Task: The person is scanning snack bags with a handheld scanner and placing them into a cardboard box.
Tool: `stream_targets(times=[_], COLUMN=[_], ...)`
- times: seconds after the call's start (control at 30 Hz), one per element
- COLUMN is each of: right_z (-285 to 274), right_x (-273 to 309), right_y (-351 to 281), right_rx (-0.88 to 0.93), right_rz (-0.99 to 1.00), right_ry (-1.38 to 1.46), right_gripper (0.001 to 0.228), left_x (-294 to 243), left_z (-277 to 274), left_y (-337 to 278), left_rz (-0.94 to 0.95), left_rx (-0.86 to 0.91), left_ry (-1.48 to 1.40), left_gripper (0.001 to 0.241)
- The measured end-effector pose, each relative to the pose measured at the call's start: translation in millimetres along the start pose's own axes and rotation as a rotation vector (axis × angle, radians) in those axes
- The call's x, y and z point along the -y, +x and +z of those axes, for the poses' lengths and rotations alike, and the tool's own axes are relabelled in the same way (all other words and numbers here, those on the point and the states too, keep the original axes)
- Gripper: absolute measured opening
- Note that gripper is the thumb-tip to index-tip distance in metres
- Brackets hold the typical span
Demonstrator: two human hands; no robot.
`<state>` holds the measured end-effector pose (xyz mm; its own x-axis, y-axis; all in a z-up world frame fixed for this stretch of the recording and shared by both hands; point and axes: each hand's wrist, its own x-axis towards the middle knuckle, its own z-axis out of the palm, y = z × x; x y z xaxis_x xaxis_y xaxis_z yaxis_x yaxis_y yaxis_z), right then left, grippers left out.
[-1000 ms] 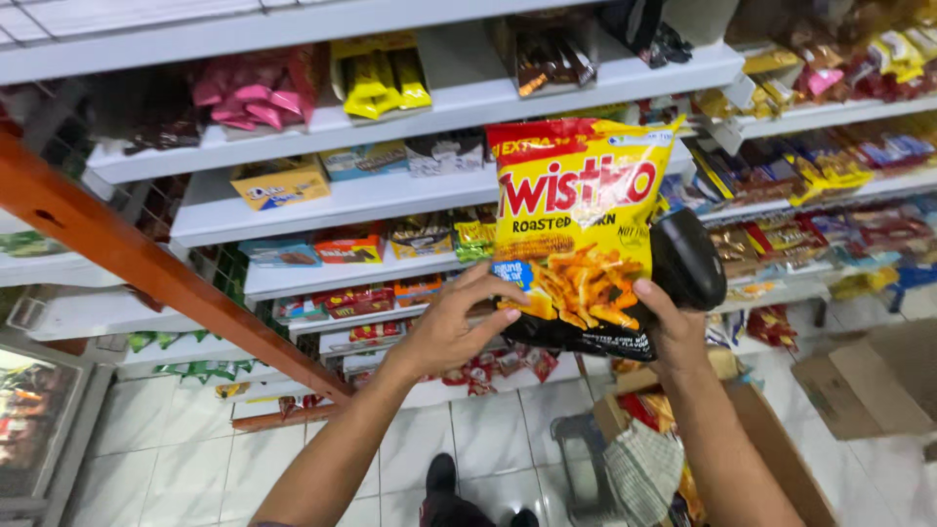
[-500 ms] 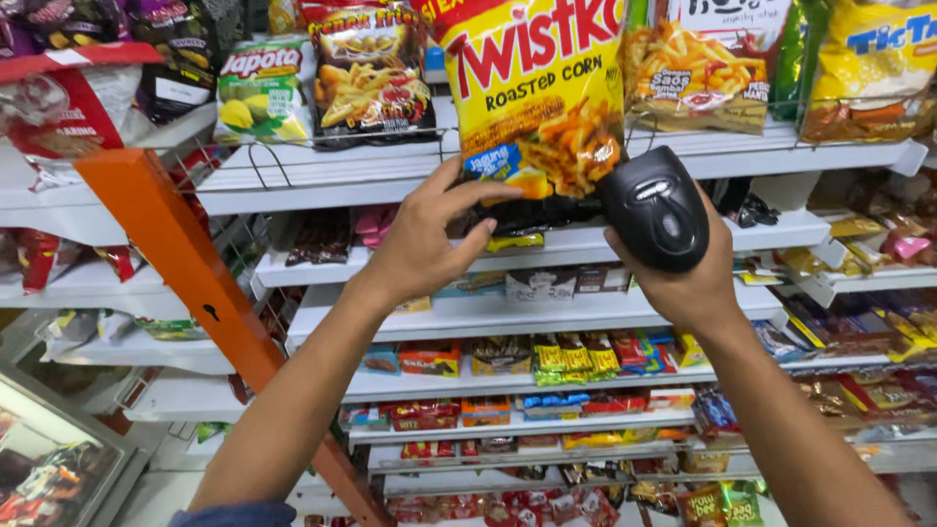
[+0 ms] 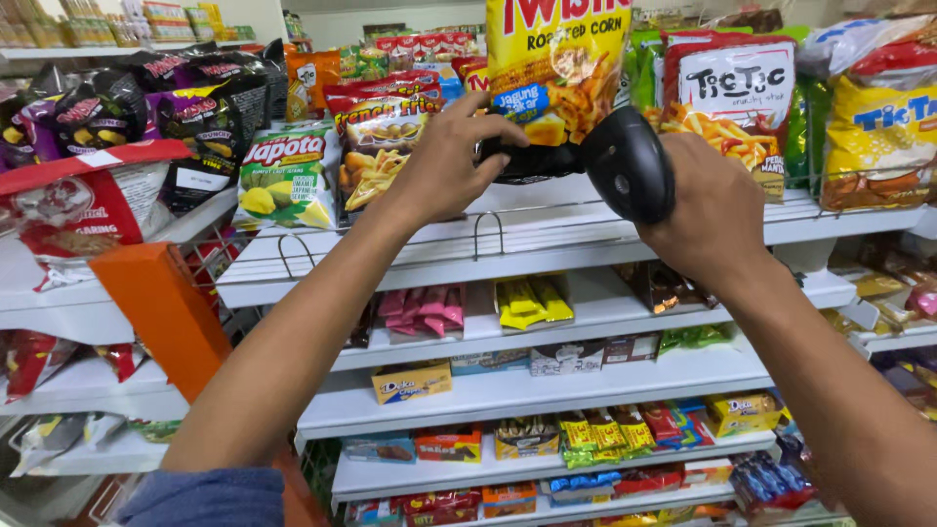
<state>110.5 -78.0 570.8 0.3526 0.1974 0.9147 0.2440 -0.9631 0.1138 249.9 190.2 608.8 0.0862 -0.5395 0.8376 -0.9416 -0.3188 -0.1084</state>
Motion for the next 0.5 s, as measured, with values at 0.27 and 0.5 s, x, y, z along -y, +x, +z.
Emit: stream_targets(times=[0.27, 0.5], right_z=[24.3, 58.8], right_x=[-31.2, -48.6], right_y=[42.1, 68.0], right_rx=[0.214, 0.459], right_rz=[-0.042, 0.008], right_ry=[-0.061, -0.074], right_gripper=[0.023, 0.026], left_x=[67.7, 112.3], left_z=[48.3, 74.1], left_y=[22.6, 30.3], left_rz=[-0.171, -0.151], left_rx=[0.234, 0.503], left_ry=[0.046, 0.068], left_gripper=[0.023, 0.042])
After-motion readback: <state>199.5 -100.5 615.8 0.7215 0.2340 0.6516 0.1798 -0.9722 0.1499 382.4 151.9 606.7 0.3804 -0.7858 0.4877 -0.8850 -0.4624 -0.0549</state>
